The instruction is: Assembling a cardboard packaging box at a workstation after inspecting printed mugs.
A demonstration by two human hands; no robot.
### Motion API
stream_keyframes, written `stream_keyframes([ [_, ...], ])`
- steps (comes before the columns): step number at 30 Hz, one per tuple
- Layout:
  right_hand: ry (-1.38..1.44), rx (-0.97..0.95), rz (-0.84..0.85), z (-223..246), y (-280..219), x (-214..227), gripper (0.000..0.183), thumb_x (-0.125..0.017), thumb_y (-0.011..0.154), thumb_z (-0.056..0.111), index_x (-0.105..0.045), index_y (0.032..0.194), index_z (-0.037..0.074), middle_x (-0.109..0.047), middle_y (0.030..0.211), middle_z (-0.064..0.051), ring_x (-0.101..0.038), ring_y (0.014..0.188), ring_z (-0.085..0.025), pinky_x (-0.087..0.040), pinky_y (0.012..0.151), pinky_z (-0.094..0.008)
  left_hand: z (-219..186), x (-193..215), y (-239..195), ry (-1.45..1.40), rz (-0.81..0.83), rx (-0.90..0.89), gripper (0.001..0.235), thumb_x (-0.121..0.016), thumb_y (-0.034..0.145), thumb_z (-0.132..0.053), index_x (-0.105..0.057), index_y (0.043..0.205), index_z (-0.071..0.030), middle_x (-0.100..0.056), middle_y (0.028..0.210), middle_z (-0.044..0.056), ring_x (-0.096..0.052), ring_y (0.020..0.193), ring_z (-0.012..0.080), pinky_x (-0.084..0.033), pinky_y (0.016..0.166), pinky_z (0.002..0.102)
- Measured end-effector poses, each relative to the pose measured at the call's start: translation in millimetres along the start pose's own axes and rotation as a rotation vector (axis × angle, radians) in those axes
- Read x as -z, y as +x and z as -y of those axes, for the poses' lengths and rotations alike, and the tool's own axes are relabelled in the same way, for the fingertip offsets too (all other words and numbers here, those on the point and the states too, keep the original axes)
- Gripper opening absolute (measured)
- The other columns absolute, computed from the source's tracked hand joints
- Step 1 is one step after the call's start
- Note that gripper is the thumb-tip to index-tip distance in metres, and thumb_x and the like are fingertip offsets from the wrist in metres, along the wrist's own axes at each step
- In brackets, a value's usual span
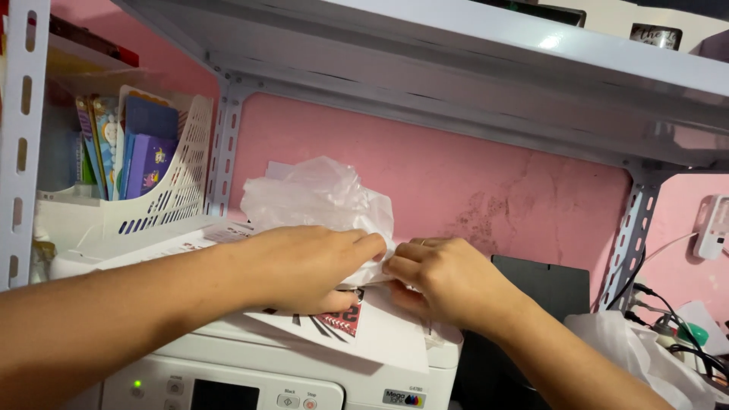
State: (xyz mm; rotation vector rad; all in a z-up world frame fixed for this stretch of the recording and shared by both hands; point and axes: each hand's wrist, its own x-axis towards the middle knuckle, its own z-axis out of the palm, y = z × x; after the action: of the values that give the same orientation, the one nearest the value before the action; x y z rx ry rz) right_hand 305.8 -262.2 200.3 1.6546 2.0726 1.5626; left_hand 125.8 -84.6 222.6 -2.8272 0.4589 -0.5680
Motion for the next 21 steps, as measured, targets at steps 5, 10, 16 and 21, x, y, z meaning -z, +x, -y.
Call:
stream_keyframes([
  [5,0.024,-0.029,-0.079,-4.7,0.2,-3.5,0.016,-0.068,0.092,0.024,-0.061,0.081,0.016,-0.062,0.074,-0.001,-0.071,0.072,-0.025,-0.057,0.06,-0.035,11.3,-19.7,14.6,0.083,-0.079,-0.009,0.045,-0.06,0.091,-0.009,-0.043,0.132,-0.003,-0.065,0.111,0.021,-0.072,0.092,0.0475,-0.061,0.078,0.053],
  [10,0.351,-0.293,-0.075,-6.9,1.9,11.2,0.02,-0.078,0.084,0.026,-0.071,0.095,0.011,-0.071,0.084,-0.009,-0.074,0.082,-0.033,-0.06,0.068,-0.041,8.6,-8.9,12.8,0.17,-0.17,-0.02,0.038,-0.056,0.089,-0.003,-0.045,0.125,-0.002,-0.067,0.1,0.019,-0.075,0.083,0.0461,-0.062,0.068,0.05],
  [16,0.476,-0.324,-0.149,-24.5,-12.3,-13.6,0.016,-0.081,0.081,0.014,-0.073,0.094,0.01,-0.073,0.089,-0.012,-0.074,0.086,-0.036,-0.058,0.073,-0.041,-2.9,8.0,6.9,0.141,-0.195,-0.077,0.041,-0.056,0.091,-0.003,-0.043,0.13,0.0,-0.068,0.103,0.024,-0.074,0.086,0.0502,-0.061,0.071,0.054],
  [21,0.074,-0.098,-0.305,-34.0,-31.7,-22.0,0.019,-0.075,0.082,0.01,-0.073,0.1,0.014,-0.069,0.094,-0.009,-0.072,0.088,-0.032,-0.058,0.07,-0.04,9.4,19.9,5.7,-0.054,-0.335,-0.199,0.065,-0.073,0.091,-0.038,-0.049,0.14,-0.003,-0.069,0.117,0.029,-0.069,0.104,0.0518,-0.056,0.082,0.061],
])
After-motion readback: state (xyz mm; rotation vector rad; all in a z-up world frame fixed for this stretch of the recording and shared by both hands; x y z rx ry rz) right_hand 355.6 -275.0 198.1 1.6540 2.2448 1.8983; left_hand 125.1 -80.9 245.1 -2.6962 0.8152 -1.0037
